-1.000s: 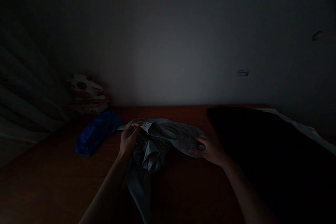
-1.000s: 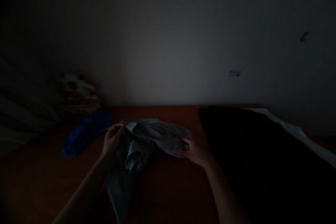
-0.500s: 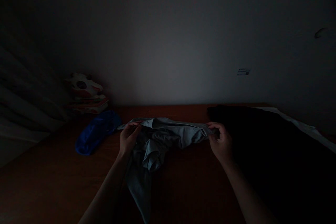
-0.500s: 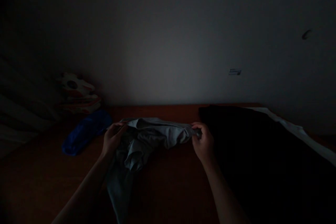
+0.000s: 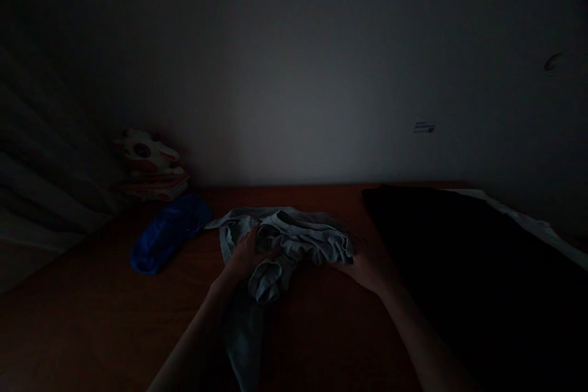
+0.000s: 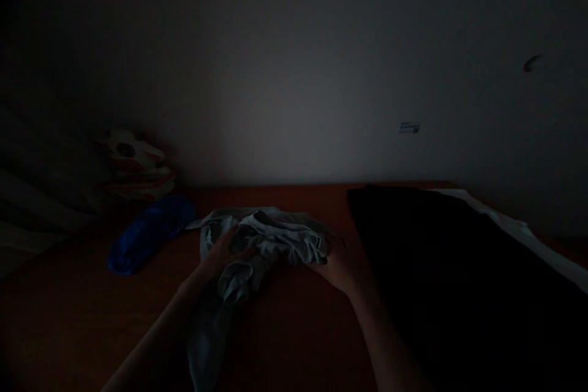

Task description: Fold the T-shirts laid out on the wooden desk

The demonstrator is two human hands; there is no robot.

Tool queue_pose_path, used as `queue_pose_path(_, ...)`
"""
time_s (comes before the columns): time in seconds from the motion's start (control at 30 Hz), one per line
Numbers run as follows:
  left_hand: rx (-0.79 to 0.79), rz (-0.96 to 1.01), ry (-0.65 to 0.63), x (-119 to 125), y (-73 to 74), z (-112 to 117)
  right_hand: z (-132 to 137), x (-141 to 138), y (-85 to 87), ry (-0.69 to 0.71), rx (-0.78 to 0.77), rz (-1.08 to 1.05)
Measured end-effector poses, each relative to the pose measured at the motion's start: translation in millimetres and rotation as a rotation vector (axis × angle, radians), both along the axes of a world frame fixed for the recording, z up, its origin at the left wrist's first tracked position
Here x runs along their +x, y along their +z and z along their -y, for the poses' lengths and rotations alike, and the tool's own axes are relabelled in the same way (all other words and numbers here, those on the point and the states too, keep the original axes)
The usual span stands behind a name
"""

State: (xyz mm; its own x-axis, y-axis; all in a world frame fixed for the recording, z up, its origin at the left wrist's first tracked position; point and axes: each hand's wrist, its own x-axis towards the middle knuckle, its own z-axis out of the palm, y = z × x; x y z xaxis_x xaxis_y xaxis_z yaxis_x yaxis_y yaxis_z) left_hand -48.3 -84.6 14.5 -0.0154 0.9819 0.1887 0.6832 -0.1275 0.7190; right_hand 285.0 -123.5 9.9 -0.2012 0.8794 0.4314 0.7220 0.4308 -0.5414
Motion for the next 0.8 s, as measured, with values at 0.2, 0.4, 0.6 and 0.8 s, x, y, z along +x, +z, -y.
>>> queue_pose_path(0.2, -0.092, 0.399, -0.035, -5.3, 19.5, 0.6, -13.6, 15.8, -8.6, -0.255, -0.180, -0.320)
queue_pose_path(0.4, -0.151, 0.713, -0.057, -5.1, 50.3, 16.6, -17.6, 16.8, 1.2, -0.358, -0.100, -0.886)
queue_pose_path(0.6, 0.333, 0.825, 0.136, -28.2, 51.5, 9.8, -18.2, 24.2, 4.8, -0.548, 0.196, -0.971)
queue_pose_path(0.8, 0.520, 0.657, 0.375, -49.5, 38.4, -1.5, -20.0, 26.3, 3.5, -0.607, 0.279, -0.892)
